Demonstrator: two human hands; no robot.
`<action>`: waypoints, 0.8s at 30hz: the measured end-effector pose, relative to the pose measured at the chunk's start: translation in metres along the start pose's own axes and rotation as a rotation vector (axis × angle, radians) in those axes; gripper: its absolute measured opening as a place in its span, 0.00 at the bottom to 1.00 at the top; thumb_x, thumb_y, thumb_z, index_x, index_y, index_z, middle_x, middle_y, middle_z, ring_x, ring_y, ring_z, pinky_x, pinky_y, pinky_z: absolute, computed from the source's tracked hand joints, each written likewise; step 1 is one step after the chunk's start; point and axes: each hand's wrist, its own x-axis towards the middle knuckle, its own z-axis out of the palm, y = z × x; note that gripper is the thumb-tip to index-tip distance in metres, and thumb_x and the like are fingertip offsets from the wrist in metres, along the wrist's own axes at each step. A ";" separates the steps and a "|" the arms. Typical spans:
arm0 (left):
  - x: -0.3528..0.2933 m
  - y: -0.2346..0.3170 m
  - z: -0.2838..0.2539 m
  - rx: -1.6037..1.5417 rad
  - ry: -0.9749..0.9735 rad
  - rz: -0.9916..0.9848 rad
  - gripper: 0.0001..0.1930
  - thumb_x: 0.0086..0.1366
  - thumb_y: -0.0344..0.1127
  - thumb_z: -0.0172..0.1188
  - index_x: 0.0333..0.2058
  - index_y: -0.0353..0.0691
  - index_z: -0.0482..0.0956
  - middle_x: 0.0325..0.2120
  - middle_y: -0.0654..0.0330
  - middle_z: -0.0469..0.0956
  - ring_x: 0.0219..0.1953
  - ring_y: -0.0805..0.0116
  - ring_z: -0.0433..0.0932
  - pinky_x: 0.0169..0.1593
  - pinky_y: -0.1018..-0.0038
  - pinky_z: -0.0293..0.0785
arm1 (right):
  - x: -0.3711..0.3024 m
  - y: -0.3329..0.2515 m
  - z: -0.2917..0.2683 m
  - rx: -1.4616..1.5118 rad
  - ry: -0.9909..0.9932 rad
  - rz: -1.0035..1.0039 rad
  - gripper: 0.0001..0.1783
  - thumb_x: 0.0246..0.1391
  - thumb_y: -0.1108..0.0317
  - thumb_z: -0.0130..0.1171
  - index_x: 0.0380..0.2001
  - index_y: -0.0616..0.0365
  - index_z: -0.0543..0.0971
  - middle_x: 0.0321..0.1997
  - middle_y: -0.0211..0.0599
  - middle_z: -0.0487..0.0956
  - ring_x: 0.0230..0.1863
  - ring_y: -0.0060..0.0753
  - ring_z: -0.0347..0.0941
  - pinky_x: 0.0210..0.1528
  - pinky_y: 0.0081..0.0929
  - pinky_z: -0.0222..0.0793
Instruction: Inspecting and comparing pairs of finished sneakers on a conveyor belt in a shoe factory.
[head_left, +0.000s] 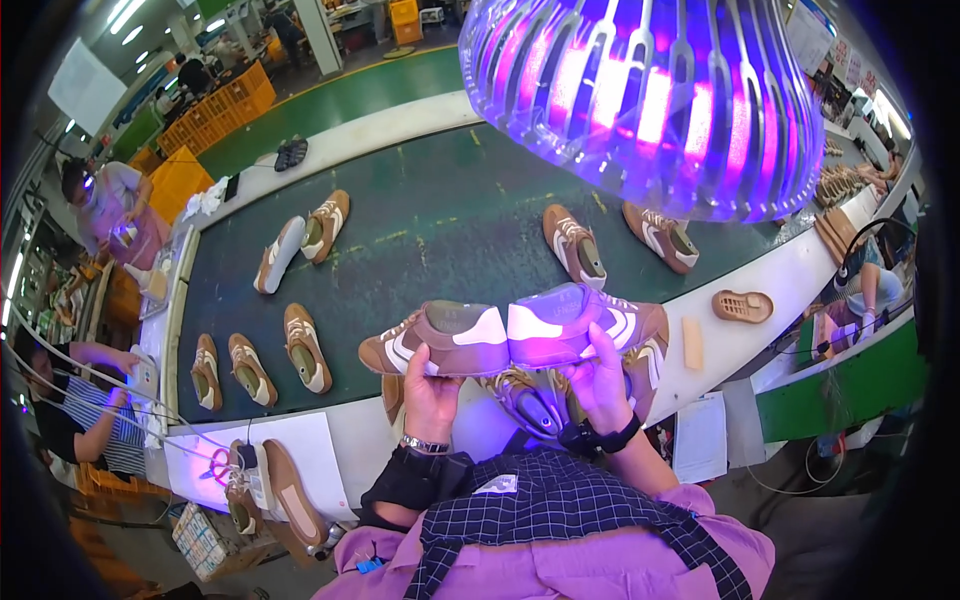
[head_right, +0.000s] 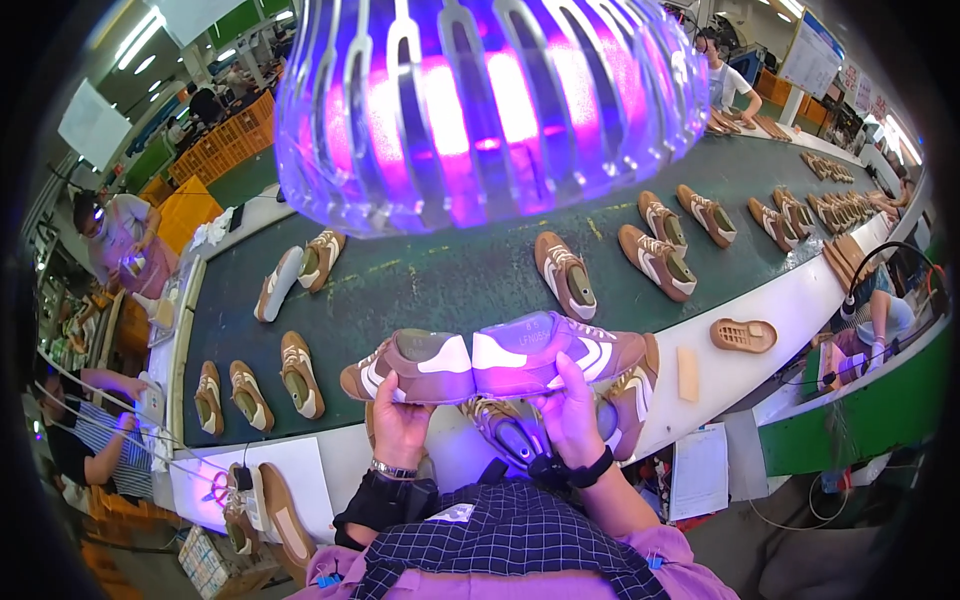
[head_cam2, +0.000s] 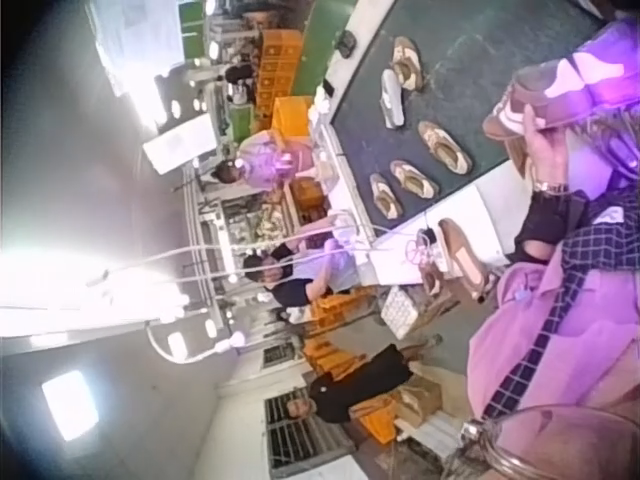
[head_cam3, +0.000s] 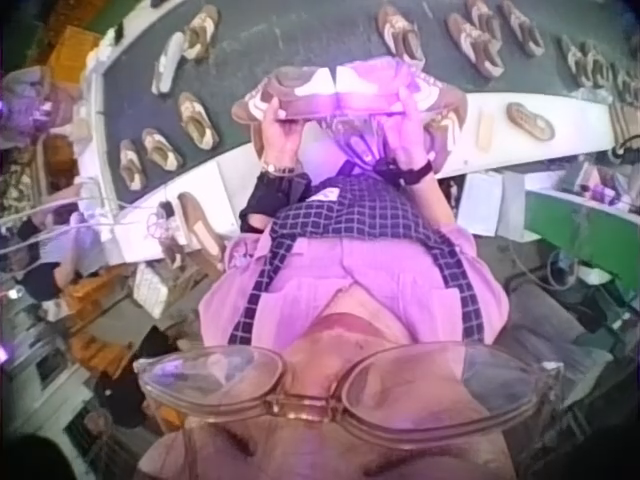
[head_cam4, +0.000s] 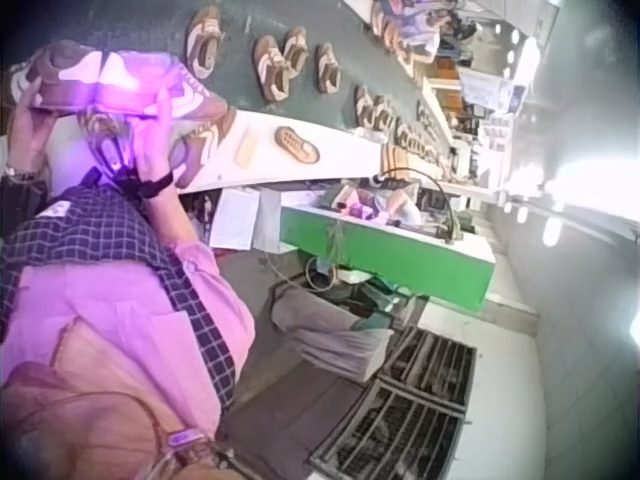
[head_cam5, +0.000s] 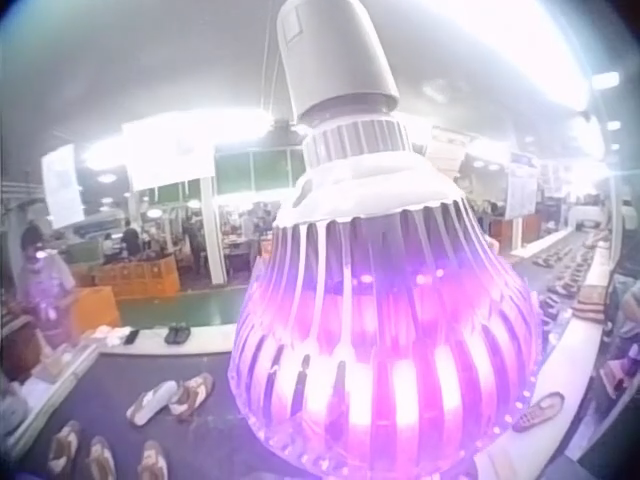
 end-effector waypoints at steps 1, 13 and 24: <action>0.000 0.000 0.003 -0.002 0.015 0.006 0.22 0.61 0.42 0.55 0.53 0.45 0.67 0.48 0.62 0.73 0.48 0.66 0.72 0.46 0.67 0.72 | 0.001 0.000 0.001 0.004 0.007 -0.006 0.21 0.57 0.57 0.53 0.50 0.58 0.69 0.45 0.37 0.76 0.42 0.30 0.76 0.38 0.26 0.76; 0.007 -0.001 -0.002 -0.045 0.031 -0.023 0.23 0.59 0.40 0.57 0.53 0.45 0.66 0.50 0.61 0.71 0.51 0.62 0.70 0.51 0.60 0.70 | 0.006 0.004 0.001 -0.019 0.051 -0.014 0.21 0.56 0.56 0.54 0.49 0.56 0.70 0.42 0.35 0.78 0.38 0.27 0.77 0.31 0.22 0.76; 0.006 -0.002 -0.007 0.025 0.034 0.002 0.24 0.60 0.39 0.56 0.55 0.43 0.64 0.51 0.60 0.70 0.53 0.62 0.69 0.55 0.60 0.67 | 0.005 0.007 -0.013 -0.015 0.037 -0.012 0.22 0.57 0.58 0.53 0.51 0.57 0.68 0.49 0.37 0.74 0.49 0.33 0.73 0.51 0.37 0.71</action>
